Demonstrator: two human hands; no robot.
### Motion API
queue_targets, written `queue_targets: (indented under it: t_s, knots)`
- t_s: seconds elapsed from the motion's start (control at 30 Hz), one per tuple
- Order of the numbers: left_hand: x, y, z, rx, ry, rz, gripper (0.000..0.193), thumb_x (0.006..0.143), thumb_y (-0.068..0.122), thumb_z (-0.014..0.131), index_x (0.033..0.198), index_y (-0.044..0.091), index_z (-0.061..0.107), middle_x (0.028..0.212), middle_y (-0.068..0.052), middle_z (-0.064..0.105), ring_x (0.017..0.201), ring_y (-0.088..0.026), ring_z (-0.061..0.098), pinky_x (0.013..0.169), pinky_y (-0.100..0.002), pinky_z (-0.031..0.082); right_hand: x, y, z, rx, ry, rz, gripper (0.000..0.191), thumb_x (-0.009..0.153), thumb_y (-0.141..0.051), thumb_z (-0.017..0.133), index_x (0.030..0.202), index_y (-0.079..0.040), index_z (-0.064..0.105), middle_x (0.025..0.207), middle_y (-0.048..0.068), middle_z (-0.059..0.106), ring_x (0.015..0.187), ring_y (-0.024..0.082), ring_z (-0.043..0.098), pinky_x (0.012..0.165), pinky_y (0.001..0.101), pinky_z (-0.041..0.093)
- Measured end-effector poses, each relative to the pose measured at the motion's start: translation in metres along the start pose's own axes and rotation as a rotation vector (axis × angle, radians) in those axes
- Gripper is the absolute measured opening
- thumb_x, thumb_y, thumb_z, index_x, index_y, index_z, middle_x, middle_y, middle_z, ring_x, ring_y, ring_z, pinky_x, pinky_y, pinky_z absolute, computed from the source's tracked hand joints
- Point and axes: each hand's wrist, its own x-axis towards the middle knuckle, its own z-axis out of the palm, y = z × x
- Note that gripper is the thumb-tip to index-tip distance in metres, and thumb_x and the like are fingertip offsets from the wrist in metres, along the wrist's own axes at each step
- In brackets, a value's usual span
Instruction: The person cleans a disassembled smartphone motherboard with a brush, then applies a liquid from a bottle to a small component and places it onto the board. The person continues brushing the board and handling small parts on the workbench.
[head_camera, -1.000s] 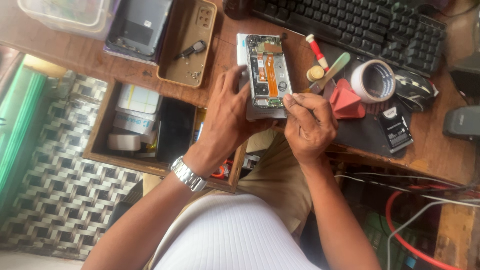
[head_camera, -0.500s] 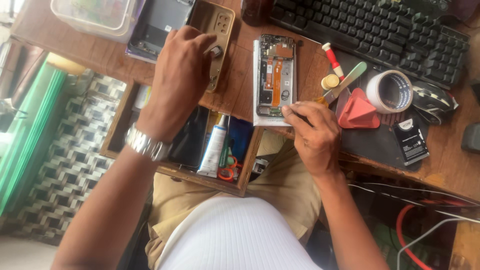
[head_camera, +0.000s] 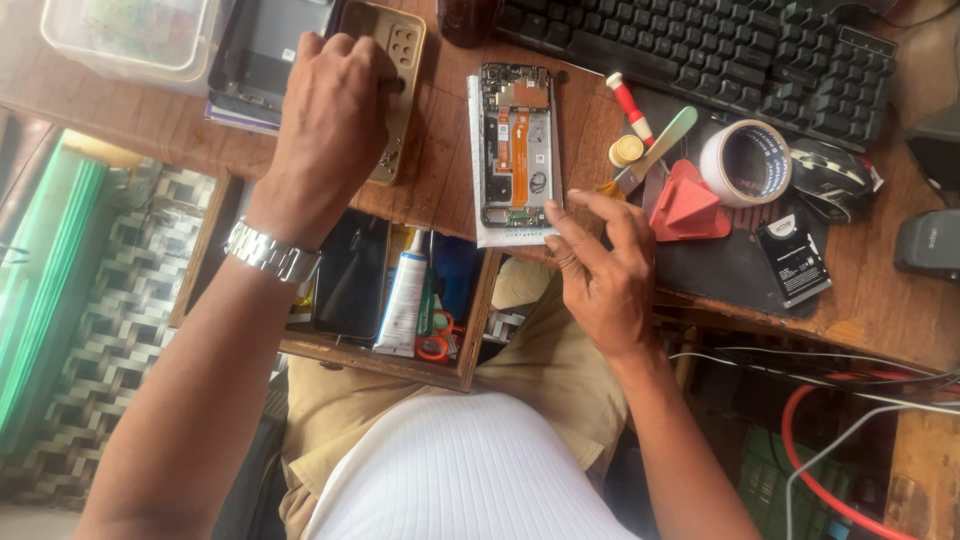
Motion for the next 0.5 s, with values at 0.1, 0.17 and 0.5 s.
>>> queue_targets:
  t_s: [0.1,0.17,0.5]
  knots:
    - [-0.001,0.008,-0.012,-0.115,0.132,0.014,0.005,0.104,0.004,0.073,0.109,0.003,0.071,0.103,-0.008,0.071,0.096,-0.025,0.058,0.085,-0.04,0.051,0.001,-0.003,-0.004,0.057,0.041,0.037,0.029,0.098,-0.013,0.076,0.127,-0.012,0.075,0.127,0.009,0.065,0.116,0.029,0.061,0.103,0.0403,0.049]
    - [-0.008,0.015,-0.026,-0.503,0.178,-0.081,0.013,0.104,0.007,0.07,0.116,0.007,0.067,0.106,-0.002,0.072,0.095,-0.019,0.064,0.083,-0.035,0.053,0.002,-0.008,-0.005,0.129,0.061,0.095,0.029,0.098,-0.012,0.077,0.127,-0.012,0.074,0.128,0.009,0.065,0.113,0.026,0.064,0.1,0.0372,0.053]
    - [-0.076,0.109,0.001,-1.985,-0.044,-0.33,0.03,0.102,0.004,0.07,0.13,0.002,0.059,0.123,-0.008,0.069,0.115,-0.015,0.068,0.106,-0.034,0.059,0.013,-0.028,-0.004,1.054,-0.014,0.511,0.036,0.096,0.001,0.072,0.131,-0.001,0.063,0.118,0.011,0.071,0.104,0.014,0.072,0.094,0.0315,0.061]
